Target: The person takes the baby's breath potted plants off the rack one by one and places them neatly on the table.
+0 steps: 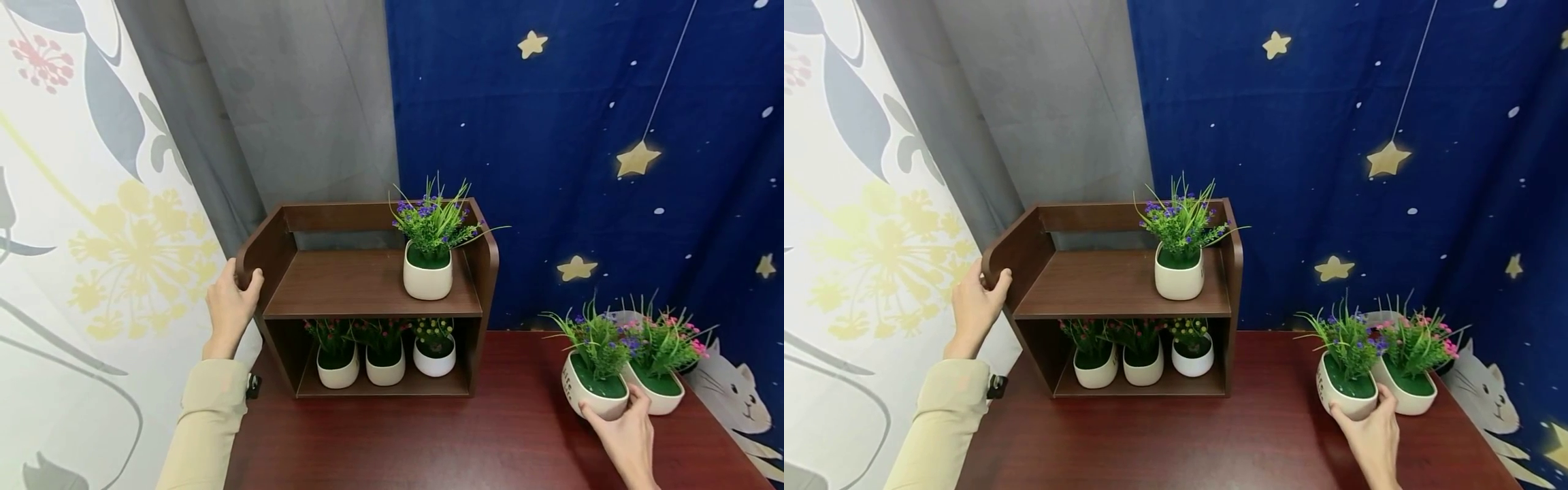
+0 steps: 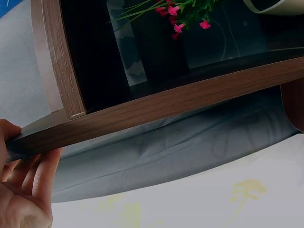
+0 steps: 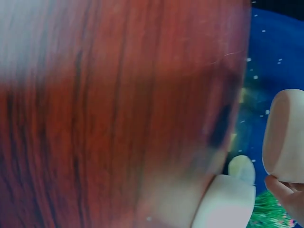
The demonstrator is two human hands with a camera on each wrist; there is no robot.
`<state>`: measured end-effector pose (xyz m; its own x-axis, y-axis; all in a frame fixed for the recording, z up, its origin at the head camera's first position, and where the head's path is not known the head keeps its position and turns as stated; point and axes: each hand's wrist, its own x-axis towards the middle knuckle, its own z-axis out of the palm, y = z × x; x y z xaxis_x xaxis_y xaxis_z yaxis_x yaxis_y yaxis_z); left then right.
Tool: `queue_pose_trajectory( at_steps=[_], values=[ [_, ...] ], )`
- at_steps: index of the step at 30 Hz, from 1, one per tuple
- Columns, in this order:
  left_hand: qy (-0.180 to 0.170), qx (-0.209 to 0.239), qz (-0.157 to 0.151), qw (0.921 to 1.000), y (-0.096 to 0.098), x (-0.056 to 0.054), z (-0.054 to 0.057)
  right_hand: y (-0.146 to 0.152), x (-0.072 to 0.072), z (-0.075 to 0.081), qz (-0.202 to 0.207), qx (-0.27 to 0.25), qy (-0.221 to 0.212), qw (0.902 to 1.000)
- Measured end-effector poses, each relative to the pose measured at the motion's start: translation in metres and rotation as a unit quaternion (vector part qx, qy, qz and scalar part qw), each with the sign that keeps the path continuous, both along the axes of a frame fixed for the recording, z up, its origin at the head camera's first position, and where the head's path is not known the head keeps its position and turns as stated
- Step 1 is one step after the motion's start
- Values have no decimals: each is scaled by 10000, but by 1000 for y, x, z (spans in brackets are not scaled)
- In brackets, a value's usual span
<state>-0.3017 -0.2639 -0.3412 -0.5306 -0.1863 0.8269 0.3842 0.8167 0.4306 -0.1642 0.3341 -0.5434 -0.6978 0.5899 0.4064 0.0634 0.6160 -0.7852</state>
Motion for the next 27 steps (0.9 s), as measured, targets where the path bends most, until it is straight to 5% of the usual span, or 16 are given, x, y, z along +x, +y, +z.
queue_pose_trajectory(
  at_steps=[27],
  values=[
    [-91, 6, 47, 9999, 1, 1, 0, 30, -31, -34, 108, -327, -477, 9983]
  ],
)
